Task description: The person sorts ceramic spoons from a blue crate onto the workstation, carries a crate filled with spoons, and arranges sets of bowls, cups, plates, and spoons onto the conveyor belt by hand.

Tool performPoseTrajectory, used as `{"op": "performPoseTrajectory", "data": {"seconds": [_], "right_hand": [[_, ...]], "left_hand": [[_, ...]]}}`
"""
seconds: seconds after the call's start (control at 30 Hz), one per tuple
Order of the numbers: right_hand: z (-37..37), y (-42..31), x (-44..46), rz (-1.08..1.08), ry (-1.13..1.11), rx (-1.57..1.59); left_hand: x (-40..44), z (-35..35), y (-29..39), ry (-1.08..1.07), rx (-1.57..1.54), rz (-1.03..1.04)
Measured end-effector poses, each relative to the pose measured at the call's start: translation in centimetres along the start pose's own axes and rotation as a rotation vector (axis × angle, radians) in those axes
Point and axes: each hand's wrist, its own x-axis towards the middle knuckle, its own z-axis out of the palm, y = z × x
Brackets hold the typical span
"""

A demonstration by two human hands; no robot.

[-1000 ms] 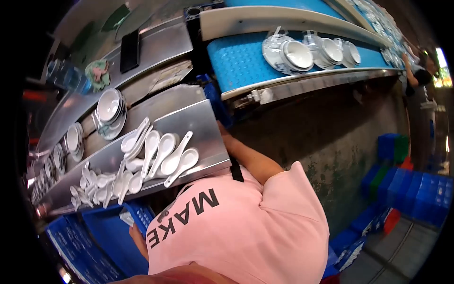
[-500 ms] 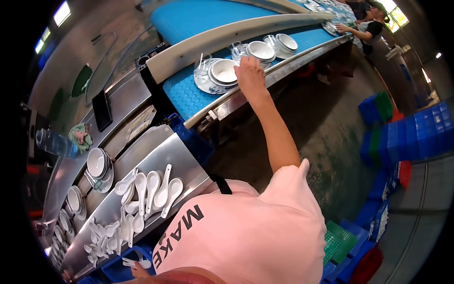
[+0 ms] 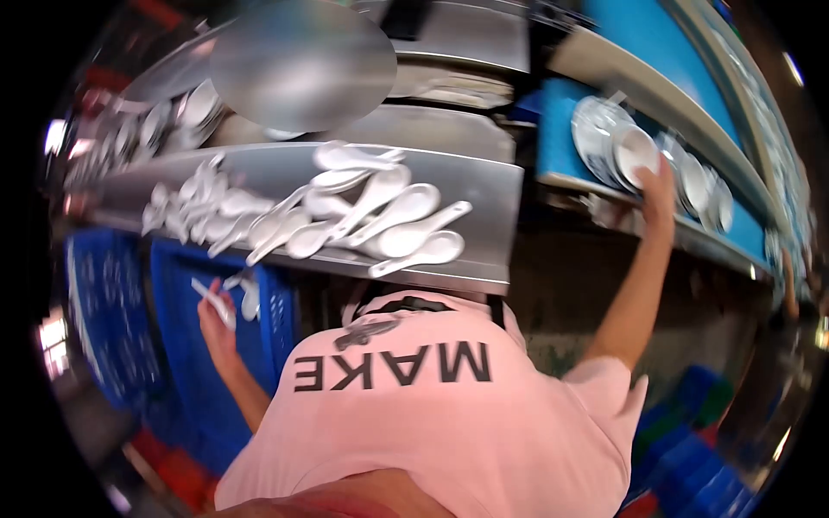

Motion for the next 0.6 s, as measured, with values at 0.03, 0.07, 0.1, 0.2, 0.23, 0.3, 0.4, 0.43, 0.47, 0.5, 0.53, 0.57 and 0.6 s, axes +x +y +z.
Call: {"op": "performPoseTrajectory", "data": {"seconds": [0.03,0.07,0.1,0.2,0.23,0.3,0.4,0.43,0.47,0.5,0.53,0.57,0.6], "right_hand": [[0.8,0.6,0.8,0.068,0.054,0.092],[1.9,0.3,1.1,0.094,0.069,0.103],[3.3,-0.3,1.5,0.085,0.042,0.092],[8.7,-3.2,2.5,0.026,-0.081,0.140],[11.1,-4.4,2.6,0.000,-0.124,0.175],[15.9,-6.4,3.6,-0.076,-0.218,0.192],[22.9,-8.0,5.5,-0.120,-0.314,0.176],[24.7,-9.1,5.8,-0.131,-0.362,0.196],[26.4,-9.8,6.2,-0.148,-0.399,0.178],[27.7,-10.4,6.7,-0.147,-0.470,0.151],[28.9,-12.1,6.0,-0.100,-0.485,0.082],[30.3,-12.7,5.6,-0.048,-0.511,0.119],[32.0,-11.9,6.1,-0.058,-0.540,0.141]], "left_hand": [[-0.9,0.9,1.1,-0.022,-0.029,0.040],[-1.7,1.8,2.1,-0.069,-0.058,0.069],[-2.1,2.9,3.1,-0.048,-0.021,0.086],[-1.7,5.4,4.9,-0.081,0.183,0.169],[-1.7,7.1,5.9,-0.088,0.221,0.204],[-0.9,9.9,7.0,-0.134,0.287,0.317],[-0.3,14.0,8.4,-0.191,0.406,0.400],[-0.7,15.4,8.8,-0.203,0.392,0.412],[-0.6,16.1,8.9,-0.242,0.416,0.416],[-0.5,16.6,8.9,-0.272,0.401,0.417],[-0.6,17.2,8.7,-0.296,0.385,0.415],[-0.7,17.7,8.7,-0.309,0.368,0.399],[-0.7,17.9,8.7,-0.329,0.369,0.389]]}}
